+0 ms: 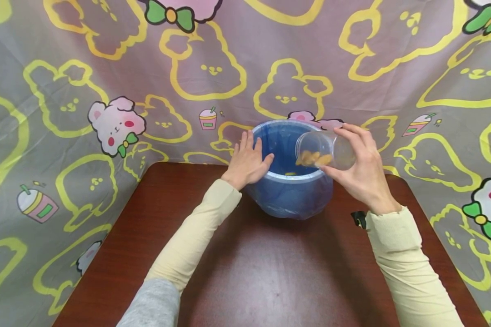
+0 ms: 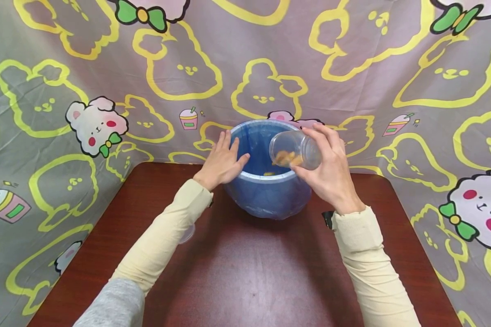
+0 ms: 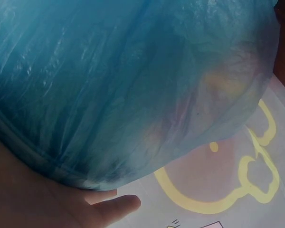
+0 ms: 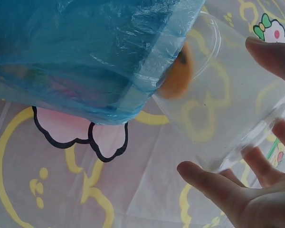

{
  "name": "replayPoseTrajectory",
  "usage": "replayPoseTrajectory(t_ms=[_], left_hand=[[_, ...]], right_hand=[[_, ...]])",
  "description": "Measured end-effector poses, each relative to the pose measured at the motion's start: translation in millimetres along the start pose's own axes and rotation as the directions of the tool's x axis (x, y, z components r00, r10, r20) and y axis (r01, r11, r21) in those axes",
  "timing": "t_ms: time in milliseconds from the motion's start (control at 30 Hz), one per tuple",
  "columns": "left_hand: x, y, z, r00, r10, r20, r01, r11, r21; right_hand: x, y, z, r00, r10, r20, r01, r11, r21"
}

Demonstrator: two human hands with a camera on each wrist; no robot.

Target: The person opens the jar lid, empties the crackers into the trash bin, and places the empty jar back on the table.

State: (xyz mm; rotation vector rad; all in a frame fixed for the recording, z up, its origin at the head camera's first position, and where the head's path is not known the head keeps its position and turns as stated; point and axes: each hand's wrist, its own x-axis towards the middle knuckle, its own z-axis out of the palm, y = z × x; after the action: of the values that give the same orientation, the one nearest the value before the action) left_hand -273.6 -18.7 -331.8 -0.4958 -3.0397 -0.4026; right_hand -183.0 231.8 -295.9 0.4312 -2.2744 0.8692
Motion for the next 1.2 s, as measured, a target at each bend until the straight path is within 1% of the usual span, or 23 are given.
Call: replayPoseTrajectory(t_ms=[267,500,600,933,1200], left_hand=[[-0.6,-0.1,0.6,1.0,-0.01,0.01,0.01,1.0,-0.013],[-1.3,0.5,0.0,1.0,-0.006,-0.006,0.006,1.0,-0.002],[-1.2,0.6,-0.4,1.0,-0.005,-0.003,0.005,1.0,-0.002],[-1.4,0.4,-0.8,1.0,-0.01,0.01,0.01,1.0,-0.016],[-1.1,0.5,-0.4,1.0,-0.01,0.007,0.01,1.0,-0.012]], right_hand=[[-0.9,-0.2,-1.1,1.0,0.014,0.005,-0.014,1.0,-0.004],[-0.8,-0.2,-1.3,1.0,0.018,0.003,-0.018,1.0,-0.005],[-0.8,-0.4,-1.4,1.0,0.022,0.002,-0.022,1.0,-0.005],[-0.5,-0.1,-1.2,1.0,0.019,0.004,-0.019,1.0,-0.006],[-1.0,-0.5,-0.8,1.0,0.017,0.004,-0.017,1.0,-0.007]])
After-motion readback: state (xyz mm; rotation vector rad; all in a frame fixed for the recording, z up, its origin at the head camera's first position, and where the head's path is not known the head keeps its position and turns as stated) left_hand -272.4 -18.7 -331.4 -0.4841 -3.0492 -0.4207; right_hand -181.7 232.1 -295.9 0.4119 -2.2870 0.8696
